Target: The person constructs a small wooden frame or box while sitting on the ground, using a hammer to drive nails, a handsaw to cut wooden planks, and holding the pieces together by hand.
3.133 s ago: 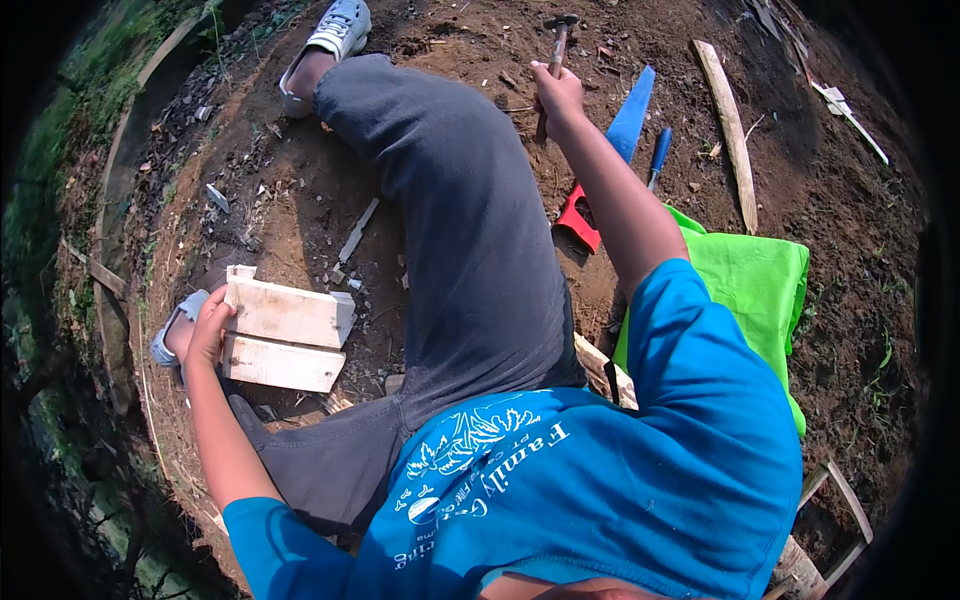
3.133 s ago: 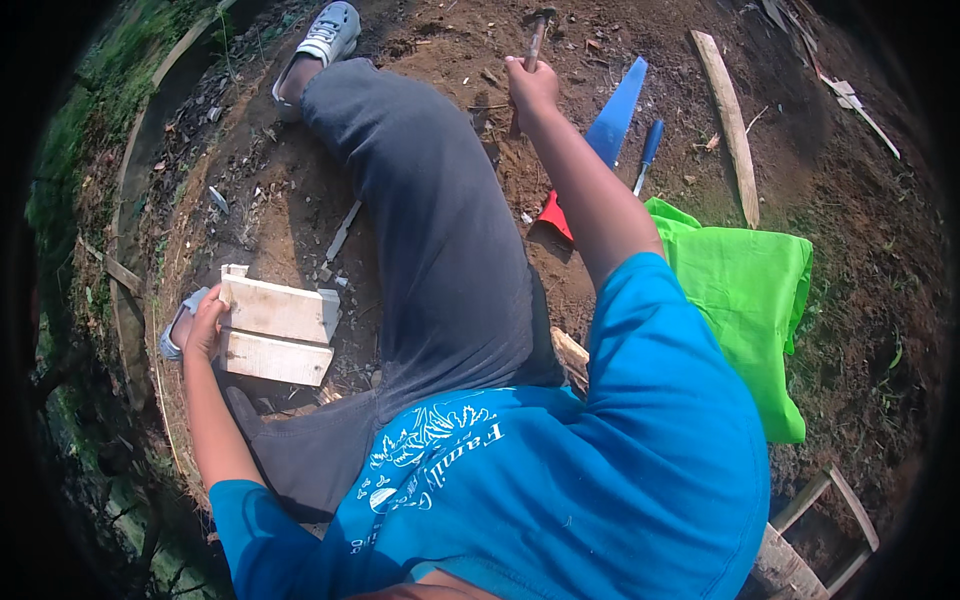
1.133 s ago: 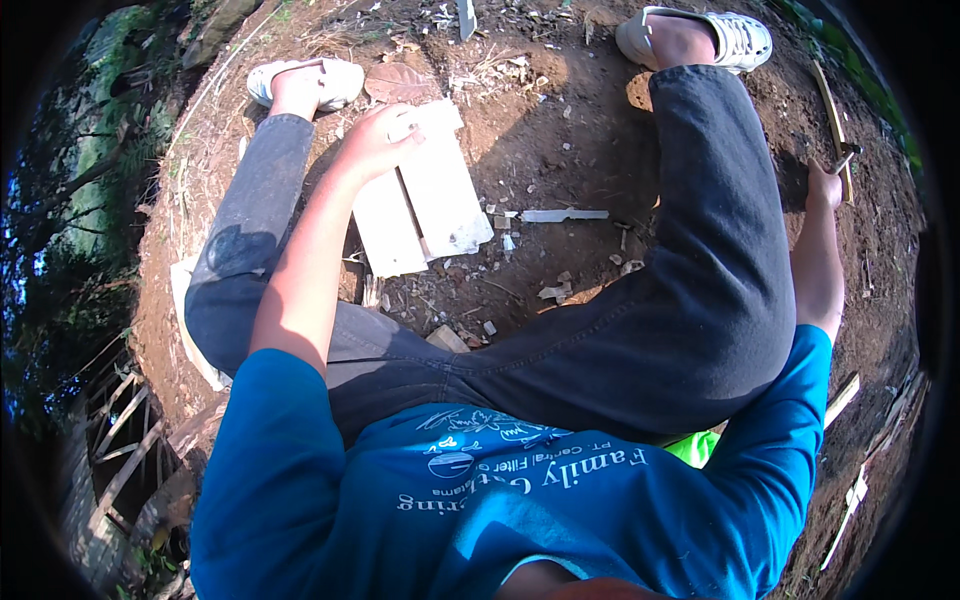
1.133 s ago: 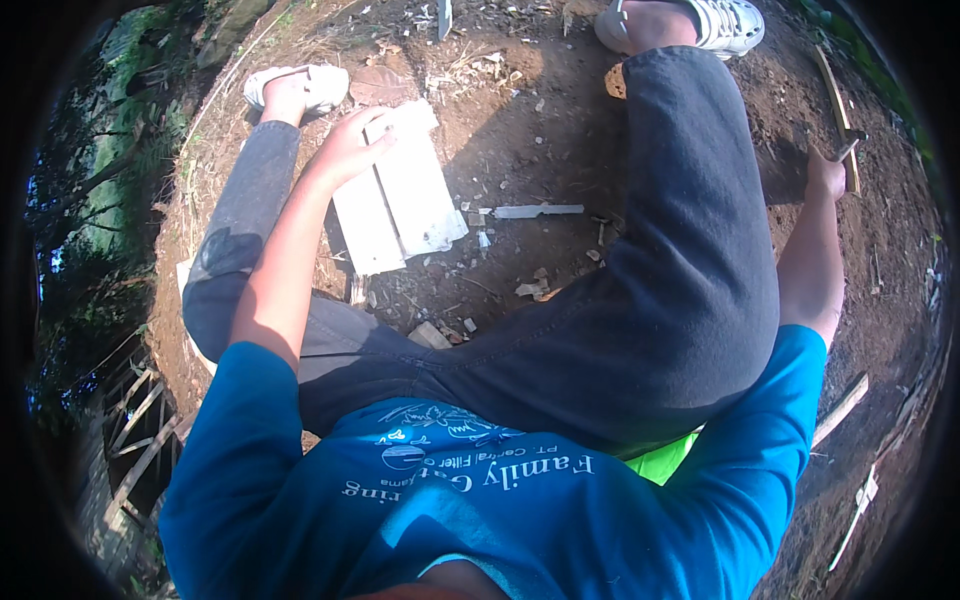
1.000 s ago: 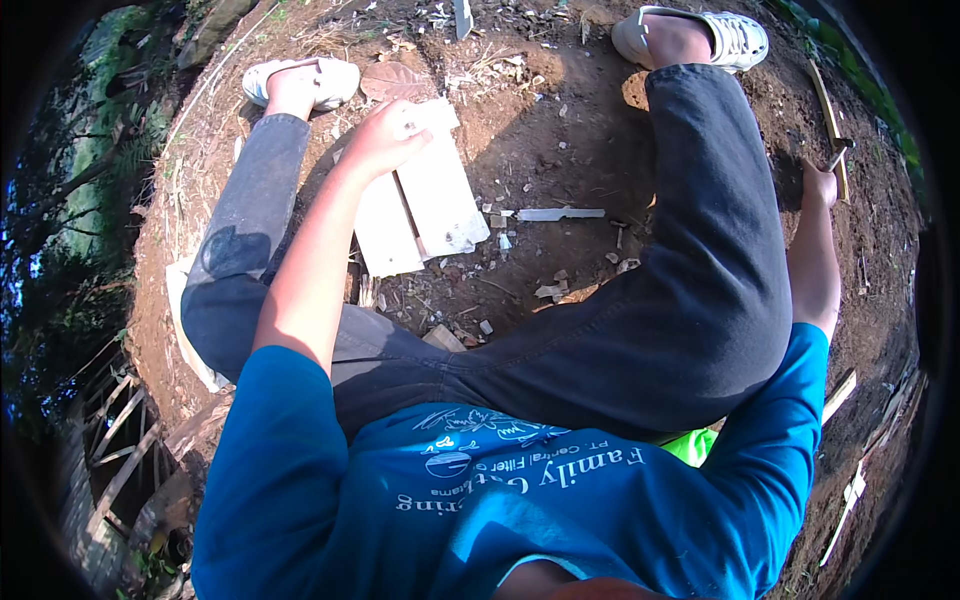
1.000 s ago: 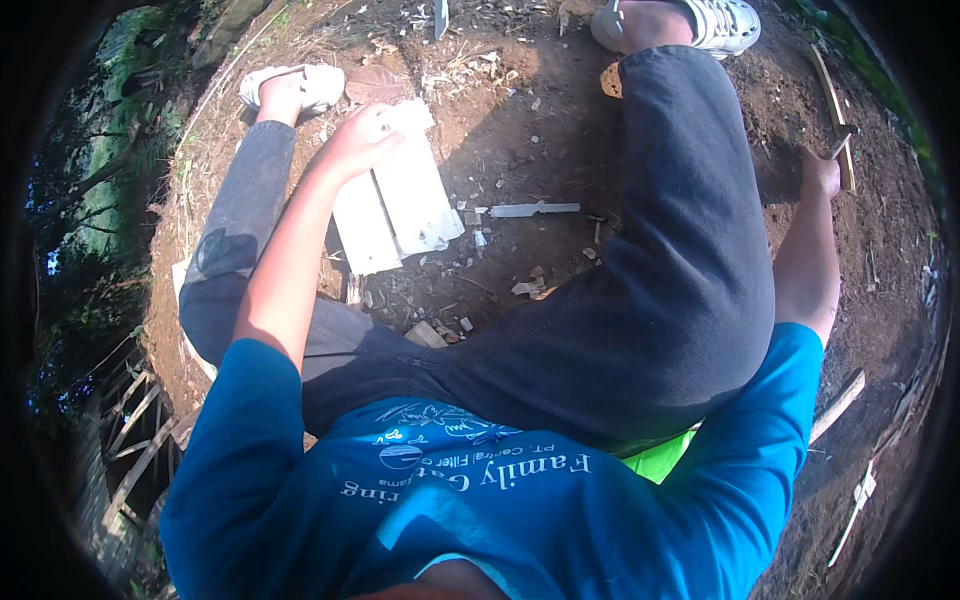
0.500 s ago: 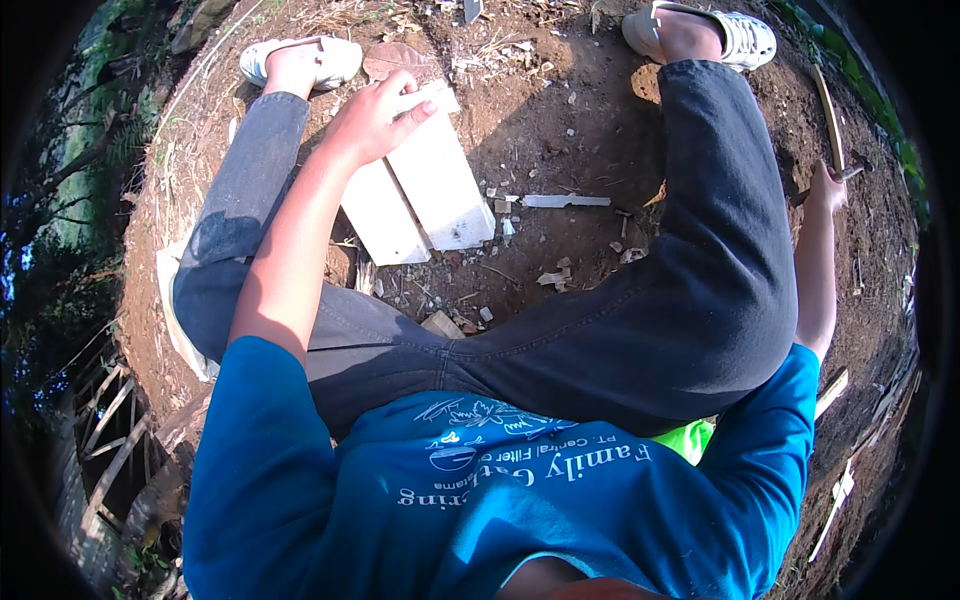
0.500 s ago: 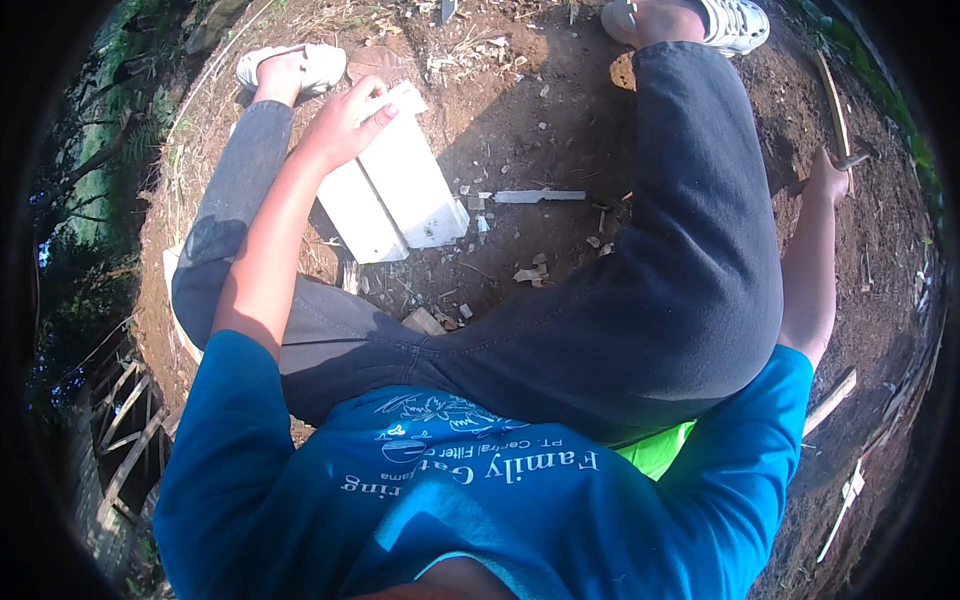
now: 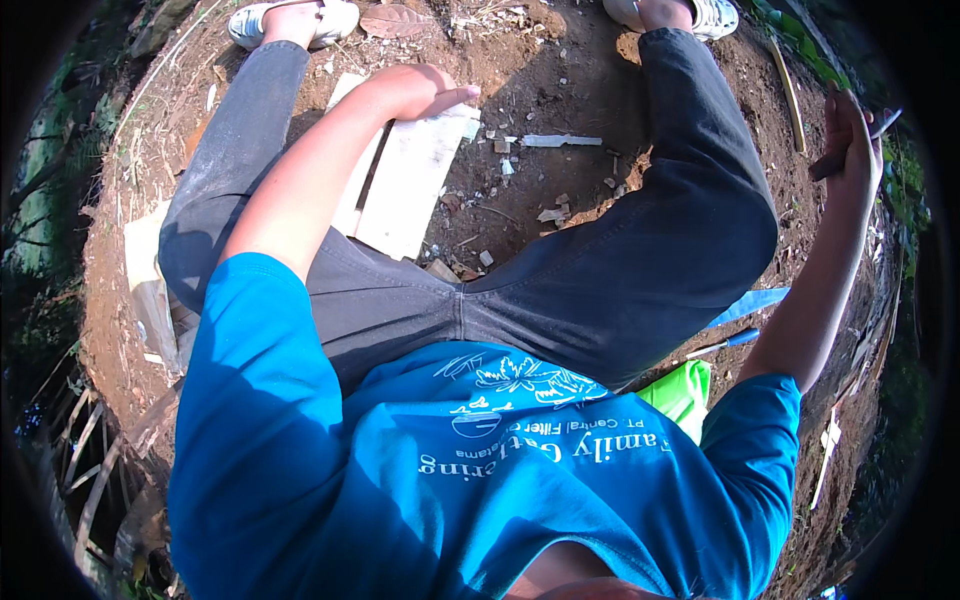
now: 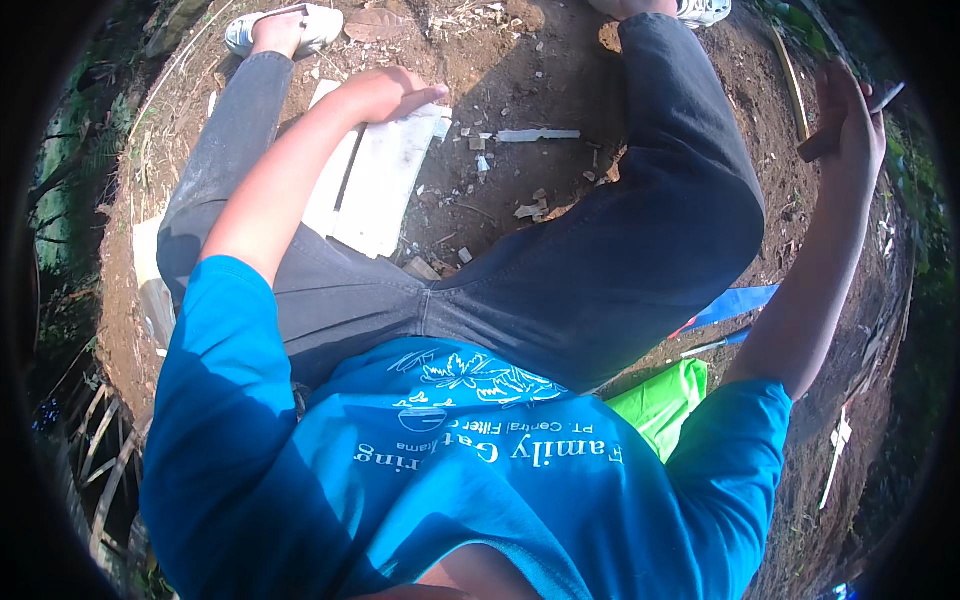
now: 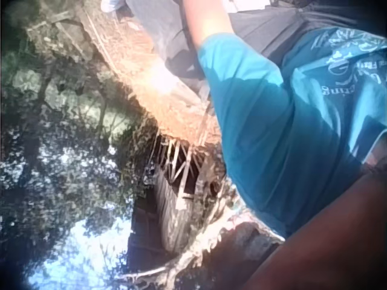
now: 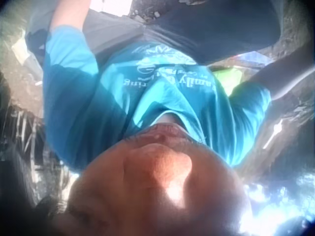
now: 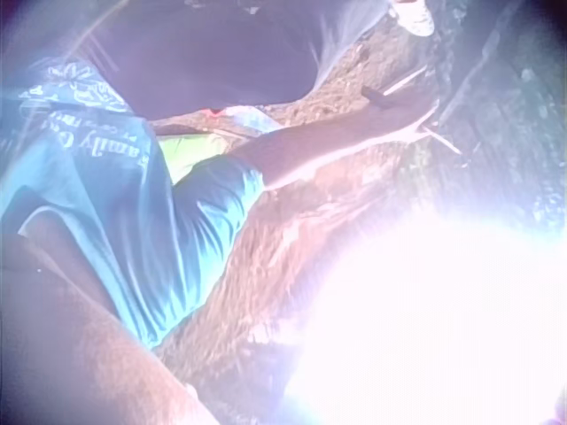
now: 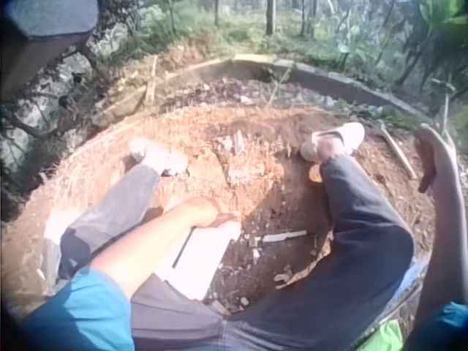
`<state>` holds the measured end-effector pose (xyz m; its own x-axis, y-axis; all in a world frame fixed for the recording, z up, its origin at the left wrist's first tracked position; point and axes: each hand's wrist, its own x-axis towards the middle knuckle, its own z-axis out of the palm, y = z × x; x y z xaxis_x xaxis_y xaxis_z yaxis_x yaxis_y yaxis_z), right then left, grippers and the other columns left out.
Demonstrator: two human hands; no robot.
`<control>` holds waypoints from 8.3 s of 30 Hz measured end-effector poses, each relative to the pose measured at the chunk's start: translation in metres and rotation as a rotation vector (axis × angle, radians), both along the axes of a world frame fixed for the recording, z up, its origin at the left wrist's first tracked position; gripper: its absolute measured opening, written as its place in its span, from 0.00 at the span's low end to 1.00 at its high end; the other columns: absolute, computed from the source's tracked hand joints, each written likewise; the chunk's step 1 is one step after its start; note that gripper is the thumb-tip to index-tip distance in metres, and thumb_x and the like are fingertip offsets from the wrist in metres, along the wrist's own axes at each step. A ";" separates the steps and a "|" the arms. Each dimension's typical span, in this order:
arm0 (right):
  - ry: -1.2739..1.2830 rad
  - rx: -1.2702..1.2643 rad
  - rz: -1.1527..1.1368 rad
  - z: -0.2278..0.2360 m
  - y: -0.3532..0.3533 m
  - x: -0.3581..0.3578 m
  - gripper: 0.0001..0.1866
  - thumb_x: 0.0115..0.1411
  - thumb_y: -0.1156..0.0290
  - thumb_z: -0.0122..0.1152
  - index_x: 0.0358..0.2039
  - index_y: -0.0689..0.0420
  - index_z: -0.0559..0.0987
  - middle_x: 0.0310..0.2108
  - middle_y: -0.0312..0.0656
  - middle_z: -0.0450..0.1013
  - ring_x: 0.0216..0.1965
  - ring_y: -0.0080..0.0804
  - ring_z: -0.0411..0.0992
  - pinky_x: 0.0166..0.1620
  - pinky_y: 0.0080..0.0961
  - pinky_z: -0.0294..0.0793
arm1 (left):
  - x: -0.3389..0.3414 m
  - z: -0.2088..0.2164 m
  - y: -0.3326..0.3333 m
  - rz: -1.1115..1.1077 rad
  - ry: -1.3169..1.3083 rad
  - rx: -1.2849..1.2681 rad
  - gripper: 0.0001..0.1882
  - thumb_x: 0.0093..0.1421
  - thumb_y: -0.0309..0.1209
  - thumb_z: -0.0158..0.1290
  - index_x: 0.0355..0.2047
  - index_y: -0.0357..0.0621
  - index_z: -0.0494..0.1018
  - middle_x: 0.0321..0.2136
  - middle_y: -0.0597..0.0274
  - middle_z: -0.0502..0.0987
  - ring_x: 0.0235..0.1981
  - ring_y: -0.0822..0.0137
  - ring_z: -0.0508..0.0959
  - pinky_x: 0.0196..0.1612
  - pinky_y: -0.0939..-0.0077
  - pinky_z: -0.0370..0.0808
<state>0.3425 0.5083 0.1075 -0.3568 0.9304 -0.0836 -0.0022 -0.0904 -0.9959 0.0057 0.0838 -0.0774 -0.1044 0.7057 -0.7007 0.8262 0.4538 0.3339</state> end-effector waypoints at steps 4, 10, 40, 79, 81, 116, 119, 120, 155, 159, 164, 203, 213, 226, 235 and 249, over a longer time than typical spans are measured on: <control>-0.084 0.090 0.197 0.015 -0.107 -0.047 0.12 0.63 0.73 0.69 0.40 0.61 0.74 0.41 0.49 0.79 0.46 0.37 0.80 0.57 0.32 0.78 | 0.017 -0.009 -0.031 0.032 0.017 0.317 0.21 0.71 0.50 0.45 0.51 0.51 0.78 0.53 0.55 0.76 0.56 0.53 0.75 0.58 0.56 0.72; -0.277 -0.168 0.575 -0.038 -0.255 -0.123 0.12 0.54 0.74 0.73 0.35 0.56 0.77 0.29 0.33 0.75 0.30 0.17 0.72 0.33 0.22 0.74 | 0.025 -0.013 -0.080 0.236 0.376 0.516 0.39 0.56 0.57 0.62 0.64 0.57 0.68 0.58 0.52 0.71 0.66 0.52 0.66 0.72 0.57 0.57; -0.498 -0.084 0.642 -0.123 -0.295 -0.129 0.16 0.51 0.67 0.75 0.31 0.57 0.75 0.26 0.36 0.74 0.29 0.25 0.72 0.34 0.29 0.73 | 0.051 -0.004 -0.057 -0.115 0.135 0.377 0.31 0.46 0.48 0.69 0.51 0.60 0.75 0.50 0.58 0.73 0.61 0.52 0.70 0.70 0.47 0.56; -0.545 0.488 0.908 -0.161 -0.351 -0.155 0.16 0.54 0.63 0.73 0.32 0.60 0.77 0.30 0.54 0.78 0.35 0.54 0.78 0.39 0.44 0.75 | 0.096 -0.006 -0.091 0.870 -0.143 0.706 0.24 0.56 0.32 0.70 0.48 0.42 0.72 0.36 0.58 0.86 0.39 0.71 0.84 0.47 0.74 0.79; -0.530 0.452 0.922 -0.158 -0.347 -0.153 0.15 0.57 0.62 0.71 0.32 0.60 0.77 0.29 0.54 0.78 0.34 0.54 0.78 0.38 0.44 0.75 | 0.093 -0.012 -0.090 0.913 -0.148 0.718 0.23 0.56 0.31 0.70 0.48 0.41 0.72 0.36 0.59 0.86 0.38 0.72 0.84 0.47 0.75 0.79; -0.656 0.519 0.831 -0.115 -0.372 -0.066 0.14 0.71 0.60 0.58 0.46 0.58 0.77 0.24 0.46 0.72 0.24 0.35 0.71 0.32 0.32 0.72 | 0.089 -0.031 -0.097 0.892 -0.166 0.806 0.20 0.56 0.31 0.68 0.45 0.43 0.72 0.34 0.63 0.86 0.36 0.74 0.83 0.41 0.78 0.80; -0.509 0.441 0.700 -0.085 -0.375 -0.073 0.18 0.72 0.56 0.57 0.50 0.58 0.78 0.23 0.37 0.70 0.25 0.19 0.67 0.30 0.25 0.68 | 0.092 -0.034 -0.098 0.966 -0.272 0.825 0.14 0.54 0.28 0.67 0.40 0.45 0.77 0.33 0.65 0.86 0.34 0.76 0.83 0.41 0.78 0.80; -0.468 0.331 0.677 -0.080 -0.373 -0.077 0.14 0.71 0.60 0.58 0.41 0.60 0.76 0.20 0.40 0.67 0.23 0.25 0.63 0.29 0.30 0.65 | 0.090 -0.037 -0.098 0.918 -0.302 0.861 0.11 0.54 0.29 0.67 0.37 0.44 0.80 0.35 0.65 0.86 0.34 0.76 0.83 0.42 0.78 0.80; -0.664 0.533 0.830 -0.129 -0.379 -0.056 0.13 0.70 0.60 0.56 0.43 0.58 0.72 0.26 0.54 0.76 0.30 0.55 0.76 0.35 0.41 0.75 | 0.072 -0.040 -0.107 0.945 -0.509 0.713 0.10 0.61 0.31 0.66 0.42 0.43 0.84 0.38 0.65 0.85 0.41 0.75 0.82 0.47 0.78 0.77; -0.357 0.355 0.675 -0.084 -0.384 -0.054 0.14 0.70 0.59 0.56 0.45 0.57 0.73 0.26 0.52 0.77 0.30 0.56 0.76 0.35 0.42 0.75 | 0.077 -0.034 -0.104 0.910 -0.540 0.702 0.11 0.61 0.32 0.67 0.42 0.44 0.84 0.38 0.65 0.86 0.41 0.75 0.82 0.49 0.77 0.77; -0.594 0.416 0.784 -0.103 -0.387 -0.066 0.15 0.71 0.57 0.53 0.43 0.58 0.72 0.31 0.57 0.77 0.36 0.61 0.76 0.40 0.50 0.75 | 0.067 -0.039 -0.114 0.910 -0.459 0.664 0.11 0.60 0.32 0.67 0.43 0.43 0.84 0.38 0.65 0.86 0.41 0.75 0.82 0.49 0.77 0.77; -0.313 -0.109 0.456 -0.115 -0.362 -0.076 0.15 0.70 0.59 0.58 0.40 0.59 0.79 0.22 0.32 0.73 0.21 0.17 0.70 0.26 0.22 0.69 | 0.089 0.033 -0.106 0.353 0.571 0.100 0.54 0.46 0.49 0.73 0.65 0.38 0.57 0.58 0.50 0.63 0.62 0.52 0.65 0.65 0.52 0.63; -0.408 0.120 0.416 -0.107 -0.365 -0.081 0.16 0.70 0.59 0.56 0.47 0.59 0.80 0.27 0.40 0.76 0.30 0.26 0.73 0.37 0.28 0.73 | 0.006 -0.022 -0.084 0.143 0.452 0.347 0.54 0.49 0.50 0.69 0.71 0.53 0.55 0.65 0.51 0.57 0.65 0.50 0.59 0.68 0.49 0.59; -0.486 0.307 0.354 -0.097 -0.376 -0.099 0.16 0.75 0.60 0.47 0.42 0.61 0.75 0.24 0.45 0.72 0.27 0.39 0.73 0.34 0.36 0.71 | 0.032 -0.048 -0.082 0.207 0.607 0.621 0.40 0.65 0.63 0.44 0.69 0.53 0.60 0.71 0.50 0.56 0.73 0.46 0.52 0.72 0.41 0.47; 0.001 0.263 0.258 -0.026 -0.372 -0.109 0.14 0.77 0.62 0.45 0.42 0.57 0.75 0.23 0.26 0.65 0.21 0.12 0.60 0.25 0.18 0.57 | 0.034 -0.020 -0.079 0.230 0.424 0.417 0.46 0.64 0.60 0.49 0.73 0.43 0.55 0.74 0.48 0.50 0.75 0.42 0.46 0.73 0.39 0.42; -0.062 0.329 0.258 -0.057 -0.374 -0.112 0.14 0.77 0.61 0.45 0.39 0.58 0.71 0.18 0.35 0.68 0.19 0.20 0.66 0.23 0.22 0.63 | 0.028 -0.023 -0.086 0.281 0.418 0.471 0.52 0.60 0.62 0.55 0.73 0.39 0.53 0.74 0.46 0.50 0.74 0.42 0.47 0.72 0.36 0.44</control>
<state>0.2304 0.1343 0.0509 -0.5852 0.7919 0.1744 0.0395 0.2427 -0.9693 0.0334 -0.0023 -0.1001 -0.5230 0.8315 -0.1871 0.8005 0.5546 0.2270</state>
